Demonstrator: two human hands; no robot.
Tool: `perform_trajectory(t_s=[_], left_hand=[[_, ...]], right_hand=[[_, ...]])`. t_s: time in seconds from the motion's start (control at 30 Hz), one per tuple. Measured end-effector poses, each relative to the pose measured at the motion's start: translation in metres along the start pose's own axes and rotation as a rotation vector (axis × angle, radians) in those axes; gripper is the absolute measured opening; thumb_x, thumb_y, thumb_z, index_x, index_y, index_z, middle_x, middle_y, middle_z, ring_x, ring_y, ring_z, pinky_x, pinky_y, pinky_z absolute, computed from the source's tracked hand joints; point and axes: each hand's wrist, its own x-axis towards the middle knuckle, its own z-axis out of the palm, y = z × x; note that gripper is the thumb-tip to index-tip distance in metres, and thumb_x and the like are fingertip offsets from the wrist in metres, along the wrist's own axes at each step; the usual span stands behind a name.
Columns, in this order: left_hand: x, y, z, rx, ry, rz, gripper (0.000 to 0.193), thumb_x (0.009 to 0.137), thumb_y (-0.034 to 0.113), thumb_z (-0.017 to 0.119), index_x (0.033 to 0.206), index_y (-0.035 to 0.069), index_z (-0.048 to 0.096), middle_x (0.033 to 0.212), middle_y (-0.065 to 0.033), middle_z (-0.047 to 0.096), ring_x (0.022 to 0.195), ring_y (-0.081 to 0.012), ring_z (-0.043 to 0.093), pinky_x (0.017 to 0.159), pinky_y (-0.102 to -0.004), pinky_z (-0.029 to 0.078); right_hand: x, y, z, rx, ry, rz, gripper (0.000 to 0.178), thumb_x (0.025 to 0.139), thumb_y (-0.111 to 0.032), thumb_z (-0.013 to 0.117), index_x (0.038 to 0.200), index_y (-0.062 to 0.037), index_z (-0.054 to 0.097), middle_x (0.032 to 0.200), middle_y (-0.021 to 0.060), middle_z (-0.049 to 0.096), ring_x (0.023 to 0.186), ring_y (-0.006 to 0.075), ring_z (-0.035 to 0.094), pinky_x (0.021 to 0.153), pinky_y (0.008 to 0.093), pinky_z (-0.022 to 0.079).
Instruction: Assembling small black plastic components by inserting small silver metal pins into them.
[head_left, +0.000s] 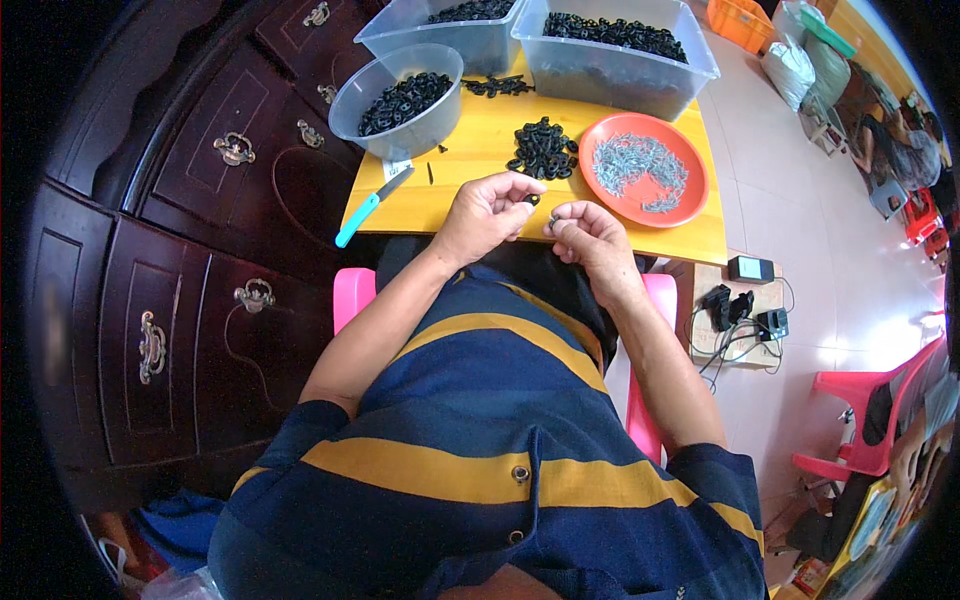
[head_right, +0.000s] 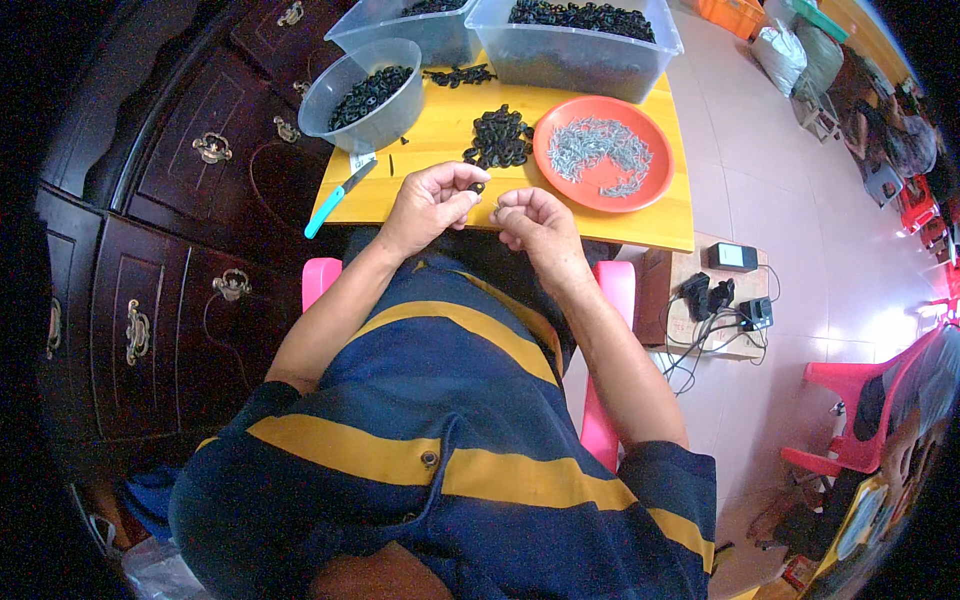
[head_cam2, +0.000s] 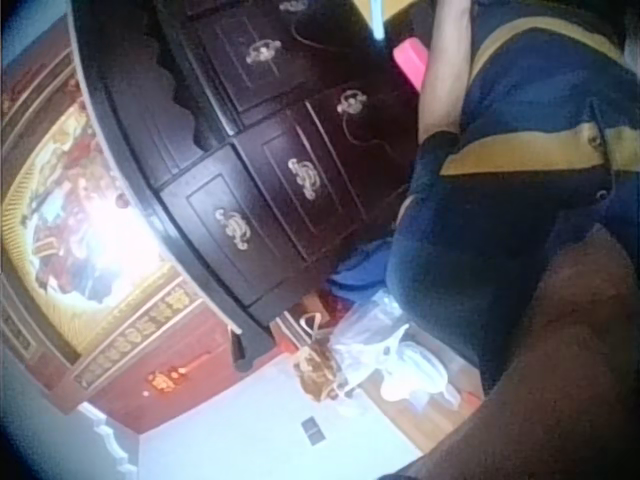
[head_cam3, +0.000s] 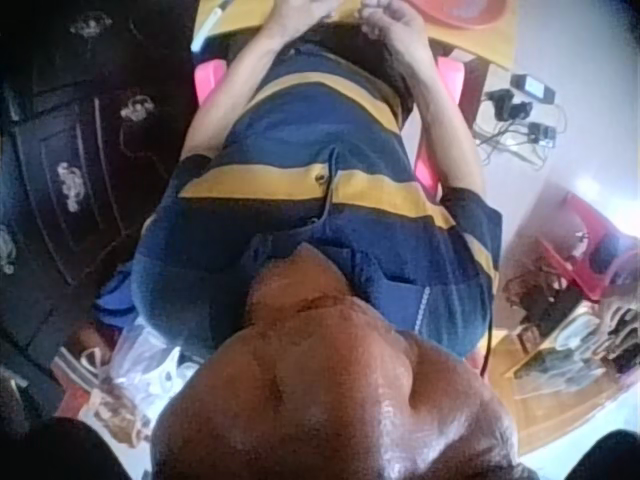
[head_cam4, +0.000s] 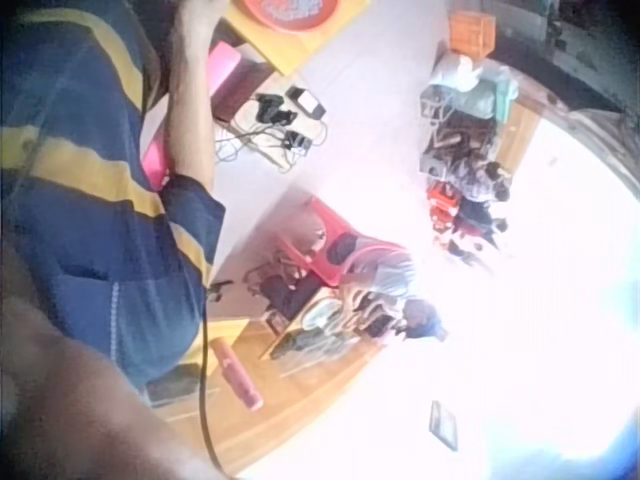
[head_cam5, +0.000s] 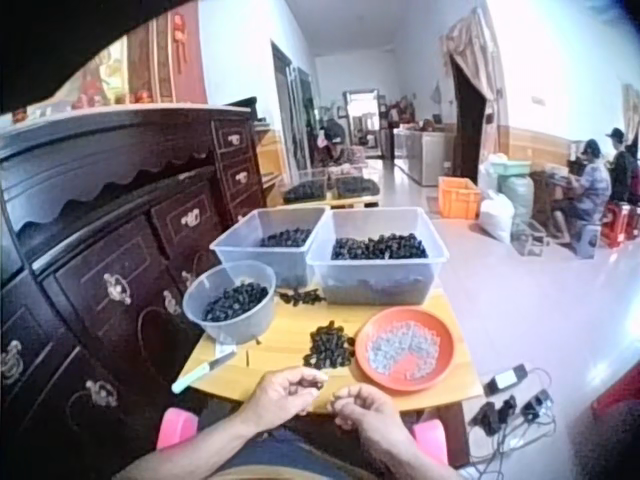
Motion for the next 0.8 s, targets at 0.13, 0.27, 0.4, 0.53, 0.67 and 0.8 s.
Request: perform_trajectory(t_s=[0.13,0.27,0.4,0.53,0.67,0.8], left_hand=[[-0.005,0.0,-0.002,0.065,0.011,0.027,0.024,0.091,0.0,0.064,0.115,0.001,0.066,0.09,0.0018,0.064,0.064,-0.0014,0.055,0.058,-0.0184,0.048],[-0.009,0.001,-0.005,0.218,-0.041,0.053,0.025,0.091,0.002,0.067,0.116,0.001,0.066,0.091,0.0024,0.064,0.071,-0.0009,0.057,0.064,-0.0177,0.05],[-0.01,0.003,-0.005,0.208,-0.055,0.044,0.027,0.09,0.003,0.068,0.117,0.001,0.066,0.092,0.0034,0.064,0.075,-0.0001,0.057,0.069,-0.0173,0.05],[-0.011,0.01,-0.004,0.254,-0.072,0.036,0.027,0.089,0.003,0.069,0.116,0.002,0.067,0.091,0.006,0.062,0.074,0.001,0.054,0.069,-0.0165,0.048],[-0.011,0.011,-0.002,0.239,-0.095,0.016,0.027,0.089,0.003,0.069,0.116,0.002,0.068,0.089,0.0077,0.059,0.073,0.0015,0.052,0.067,-0.0158,0.046],[-0.012,0.009,-0.003,0.255,-0.103,0.011,0.028,0.088,0.003,0.07,0.116,0.002,0.068,0.088,0.0078,0.059,0.073,0.0014,0.052,0.067,-0.0157,0.046]], right_hand=[[-0.001,-0.003,0.003,-0.042,0.012,-0.006,0.015,0.093,-0.011,0.066,0.106,-0.006,0.061,0.09,0.0014,0.069,0.071,0.0049,0.057,0.064,0.0186,0.044],[0.0,0.0,0.002,-0.081,0.008,-0.018,0.014,0.093,-0.011,0.066,0.106,-0.0053,0.062,0.089,0.0005,0.068,0.07,0.0048,0.057,0.064,0.0188,0.044],[0.001,0.003,0.001,-0.103,-0.003,-0.031,0.014,0.093,-0.011,0.065,0.105,-0.0048,0.063,0.088,0.0,0.068,0.07,0.0048,0.056,0.065,0.0192,0.044],[0.0,0.004,0.002,-0.116,-0.015,-0.057,0.013,0.094,-0.011,0.065,0.105,-0.0045,0.063,0.087,-0.0001,0.067,0.071,0.0048,0.056,0.066,0.0198,0.045],[0.0,0.004,0.003,-0.126,-0.023,-0.073,0.012,0.094,-0.011,0.064,0.105,-0.0046,0.064,0.087,-0.0004,0.066,0.071,0.005,0.056,0.066,0.02,0.046],[-0.001,0.002,0.004,-0.145,-0.013,-0.071,0.012,0.094,-0.011,0.064,0.105,-0.0046,0.064,0.086,-0.0006,0.066,0.071,0.0051,0.057,0.066,0.0199,0.046]])
